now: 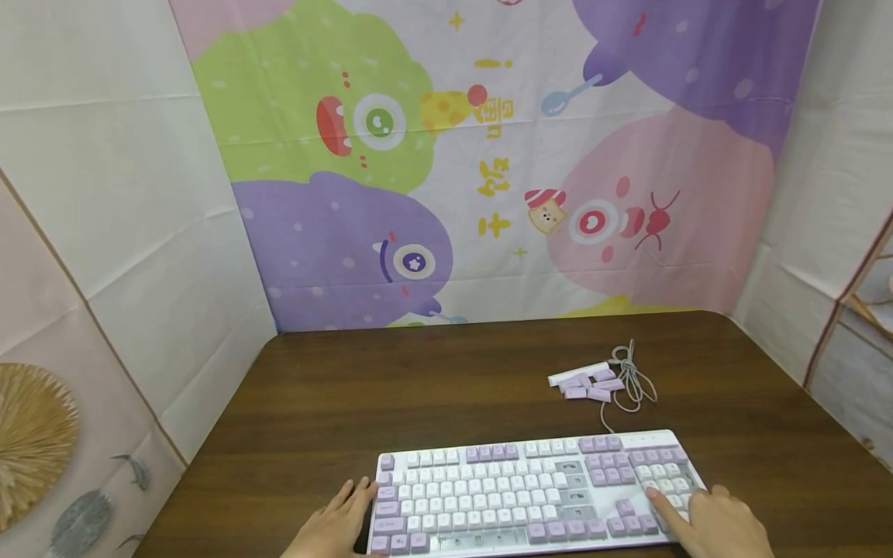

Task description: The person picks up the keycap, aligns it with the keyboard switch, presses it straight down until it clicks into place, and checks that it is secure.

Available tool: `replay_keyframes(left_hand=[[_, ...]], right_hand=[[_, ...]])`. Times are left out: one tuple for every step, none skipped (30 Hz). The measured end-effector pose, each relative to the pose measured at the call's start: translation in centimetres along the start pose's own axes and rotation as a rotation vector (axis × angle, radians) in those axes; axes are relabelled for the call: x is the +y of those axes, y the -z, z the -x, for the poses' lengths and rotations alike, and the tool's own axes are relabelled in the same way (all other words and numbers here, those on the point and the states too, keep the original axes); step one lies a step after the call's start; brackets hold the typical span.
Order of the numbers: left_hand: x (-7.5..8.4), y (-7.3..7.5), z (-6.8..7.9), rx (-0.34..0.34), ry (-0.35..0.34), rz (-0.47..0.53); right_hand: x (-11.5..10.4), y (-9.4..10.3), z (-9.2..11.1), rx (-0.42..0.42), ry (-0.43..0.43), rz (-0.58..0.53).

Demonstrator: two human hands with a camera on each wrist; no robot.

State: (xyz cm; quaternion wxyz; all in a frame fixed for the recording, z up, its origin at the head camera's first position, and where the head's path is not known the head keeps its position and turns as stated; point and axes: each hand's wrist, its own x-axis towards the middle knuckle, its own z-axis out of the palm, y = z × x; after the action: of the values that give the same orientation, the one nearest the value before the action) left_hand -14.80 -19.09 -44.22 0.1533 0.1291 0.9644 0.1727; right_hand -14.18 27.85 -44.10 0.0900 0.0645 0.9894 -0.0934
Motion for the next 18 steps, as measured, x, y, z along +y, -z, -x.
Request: replay_keyframes(left_hand=[[0.02, 0.0, -0.02, -0.001, -0.002, 0.002], [0.05, 0.01, -0.03, 0.0, -0.004, 0.003], [0.08, 0.01, -0.03, 0.0, -0.003, 0.002], [0.1, 0.0, -0.04, -0.001, -0.002, 0.002], [0.12, -0.01, -0.04, -0.001, -0.001, 0.002], [0.13, -0.02, -0.05, -0.003, 0.001, 0.002], [0.16, -0.01, -0.03, -0.002, 0.003, -0.001], [0.18, 0.01, -0.01, -0.001, 0.004, -0.005], [0.19, 0.05, 0.01, 0.0, 0.005, -0.011], [0.19, 0.1, 0.05, 0.001, 0.005, -0.013], [0.2, 0.2, 0.1, -0.002, 0.01, -0.014], [0.25, 0.23, 0.19, -0.003, 0.012, -0.013], [0.32, 0.28, 0.28, -0.003, 0.017, -0.011], [0.39, 0.36, 0.35, -0.006, 0.024, -0.005], [0.46, 0.43, 0.41, -0.007, 0.027, -0.002], [0.54, 0.54, 0.44, -0.014, 0.032, 0.004], [0.65, 0.66, 0.48, -0.022, 0.038, 0.008], [0.75, 0.78, 0.52, -0.024, 0.035, 0.015]], right_hand=[[0.01, -0.01, 0.02, -0.003, -0.003, 0.003], [0.02, -0.01, 0.04, -0.008, -0.007, 0.006], [0.04, -0.03, 0.06, -0.011, -0.01, 0.01], [0.05, -0.04, 0.06, -0.015, -0.014, 0.014], [0.07, -0.07, 0.06, -0.014, -0.014, 0.017], [0.09, -0.08, 0.06, -0.009, -0.013, 0.018], [0.11, -0.1, 0.05, -0.001, -0.009, 0.017], [0.12, -0.13, 0.04, 0.006, -0.005, 0.016], [0.14, -0.17, 0.03, 0.007, -0.003, 0.015], [0.15, -0.22, 0.01, 0.005, -0.003, 0.015], [0.15, -0.27, -0.02, 0.0, 0.001, 0.014], [0.17, -0.25, -0.07, -0.011, 0.003, 0.017], [0.19, -0.26, -0.11, -0.032, 0.002, 0.025], [0.19, -0.26, -0.16, -0.06, -0.005, 0.036], [0.21, -0.27, -0.18, -0.086, -0.009, 0.044], [0.22, -0.25, -0.2, -0.105, -0.01, 0.049], [0.25, -0.23, -0.21, -0.117, -0.006, 0.053], [0.29, -0.23, -0.2, -0.128, -0.005, 0.058]])
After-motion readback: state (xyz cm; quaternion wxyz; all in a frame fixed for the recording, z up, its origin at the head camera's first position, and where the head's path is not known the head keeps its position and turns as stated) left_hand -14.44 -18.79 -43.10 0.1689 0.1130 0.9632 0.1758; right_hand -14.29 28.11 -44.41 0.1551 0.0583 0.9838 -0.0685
